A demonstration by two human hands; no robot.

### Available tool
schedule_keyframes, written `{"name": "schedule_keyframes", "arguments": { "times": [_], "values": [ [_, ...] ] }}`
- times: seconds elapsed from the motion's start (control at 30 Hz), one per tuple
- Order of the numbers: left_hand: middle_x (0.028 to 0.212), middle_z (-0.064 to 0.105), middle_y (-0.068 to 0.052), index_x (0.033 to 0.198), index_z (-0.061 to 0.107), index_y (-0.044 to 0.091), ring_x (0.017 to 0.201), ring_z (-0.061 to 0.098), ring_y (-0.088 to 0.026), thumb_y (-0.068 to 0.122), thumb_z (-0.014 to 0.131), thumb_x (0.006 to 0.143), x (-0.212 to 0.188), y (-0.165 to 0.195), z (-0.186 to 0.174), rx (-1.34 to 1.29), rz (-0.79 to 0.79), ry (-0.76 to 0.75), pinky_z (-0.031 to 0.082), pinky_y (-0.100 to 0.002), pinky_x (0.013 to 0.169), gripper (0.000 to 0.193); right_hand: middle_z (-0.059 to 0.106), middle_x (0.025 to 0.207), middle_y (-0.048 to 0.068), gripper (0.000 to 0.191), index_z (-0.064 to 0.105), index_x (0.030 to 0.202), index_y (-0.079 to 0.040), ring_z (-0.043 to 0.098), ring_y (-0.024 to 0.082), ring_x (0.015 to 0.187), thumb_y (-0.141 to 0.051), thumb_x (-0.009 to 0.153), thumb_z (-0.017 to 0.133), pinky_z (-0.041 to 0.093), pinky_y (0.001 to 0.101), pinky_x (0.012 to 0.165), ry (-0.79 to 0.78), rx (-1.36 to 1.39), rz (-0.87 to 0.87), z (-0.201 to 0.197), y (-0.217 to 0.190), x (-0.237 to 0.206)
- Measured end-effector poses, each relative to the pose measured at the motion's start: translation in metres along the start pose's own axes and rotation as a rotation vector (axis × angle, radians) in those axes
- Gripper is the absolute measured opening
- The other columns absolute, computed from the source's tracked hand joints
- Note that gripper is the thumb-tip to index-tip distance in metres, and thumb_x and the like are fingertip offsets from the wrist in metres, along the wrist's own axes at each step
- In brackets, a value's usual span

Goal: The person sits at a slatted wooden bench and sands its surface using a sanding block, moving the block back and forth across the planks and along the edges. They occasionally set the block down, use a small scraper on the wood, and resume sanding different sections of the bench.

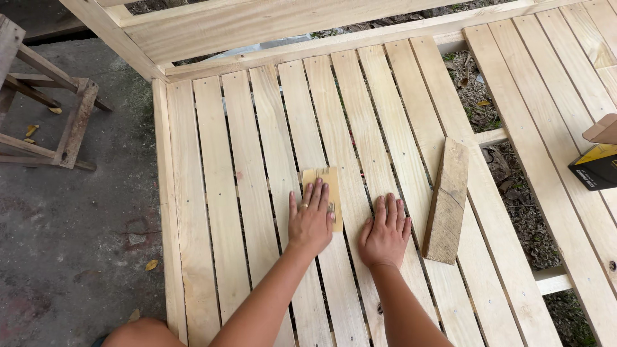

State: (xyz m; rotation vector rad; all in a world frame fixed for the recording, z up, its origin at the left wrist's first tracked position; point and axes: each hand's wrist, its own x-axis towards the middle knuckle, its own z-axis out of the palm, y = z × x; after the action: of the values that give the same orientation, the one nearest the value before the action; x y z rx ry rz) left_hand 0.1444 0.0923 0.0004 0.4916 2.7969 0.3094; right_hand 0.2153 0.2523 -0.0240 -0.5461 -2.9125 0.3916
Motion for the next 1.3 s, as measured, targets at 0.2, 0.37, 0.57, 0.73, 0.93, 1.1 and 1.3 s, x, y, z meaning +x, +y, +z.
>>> {"name": "schedule_keyframes", "arguments": {
  "times": [0.2,0.37,0.57,0.73,0.93,1.1,1.3],
  "values": [
    [0.172,0.008,-0.002,0.162,0.013,0.012,0.157,0.012,-0.021,0.036,0.038,0.101,0.152,-0.031,-0.057,0.072,-0.148,-0.003,-0.005,-0.054,0.125,0.07,0.033,0.164,0.009,0.061,0.041,0.153,-0.013,0.022,0.03,0.155,-0.029,0.094,0.041,0.014,0.0539,0.122,0.007,-0.022,-0.011,0.002,0.002,-0.002],
    [0.172,0.006,-0.002,0.163,0.009,0.012,0.157,0.012,-0.021,0.036,0.036,0.103,0.178,-0.036,-0.079,0.098,-0.198,-0.083,-0.006,-0.055,0.125,0.07,0.032,0.164,0.009,0.061,0.041,0.153,-0.014,0.022,0.029,0.155,-0.03,0.094,0.04,0.014,0.0528,0.123,0.011,-0.012,-0.005,0.002,0.001,-0.001],
    [0.17,0.0,-0.008,0.162,0.008,0.008,0.156,0.004,-0.026,0.035,0.032,0.104,0.041,0.0,-0.027,0.092,-0.044,-0.14,-0.002,-0.054,0.124,0.069,0.031,0.165,0.008,0.061,0.041,0.153,-0.013,0.02,0.029,0.155,-0.03,0.094,0.04,0.013,0.0524,0.123,-0.022,-0.015,0.005,0.001,0.0,0.003],
    [0.17,0.011,-0.009,0.16,0.016,0.005,0.156,0.011,-0.027,0.03,0.043,0.101,-0.098,0.027,0.003,-0.039,0.077,-0.174,0.002,-0.057,0.122,0.07,0.03,0.166,0.009,0.061,0.04,0.155,-0.013,0.021,0.029,0.155,-0.029,0.096,0.04,0.013,0.052,0.124,-0.018,0.006,0.003,0.002,0.001,0.002],
    [0.169,0.017,-0.007,0.159,0.023,0.008,0.154,0.018,-0.025,0.031,0.043,0.1,-0.033,0.004,0.018,0.004,0.053,0.024,0.004,-0.057,0.122,0.067,0.032,0.166,0.009,0.06,0.041,0.154,-0.013,0.023,0.03,0.155,-0.03,0.097,0.041,0.014,0.0528,0.123,-0.019,0.009,0.011,0.0,0.0,0.003],
    [0.17,0.013,-0.003,0.161,0.019,0.011,0.155,0.016,-0.022,0.034,0.044,0.1,0.093,-0.009,-0.013,0.071,-0.099,0.029,0.0,-0.054,0.125,0.07,0.033,0.165,0.009,0.061,0.042,0.154,-0.013,0.024,0.03,0.155,-0.029,0.094,0.043,0.015,0.0537,0.123,-0.002,0.008,0.005,-0.001,-0.002,0.003],
    [0.171,0.012,-0.004,0.161,0.019,0.01,0.156,0.015,-0.023,0.036,0.048,0.097,0.044,0.017,0.002,0.016,-0.012,0.015,0.001,-0.053,0.124,0.075,0.033,0.165,0.009,0.06,0.042,0.154,-0.013,0.024,0.03,0.154,-0.029,0.095,0.044,0.015,0.0534,0.122,0.009,0.009,-0.008,0.007,0.006,0.002]
  ]
}}
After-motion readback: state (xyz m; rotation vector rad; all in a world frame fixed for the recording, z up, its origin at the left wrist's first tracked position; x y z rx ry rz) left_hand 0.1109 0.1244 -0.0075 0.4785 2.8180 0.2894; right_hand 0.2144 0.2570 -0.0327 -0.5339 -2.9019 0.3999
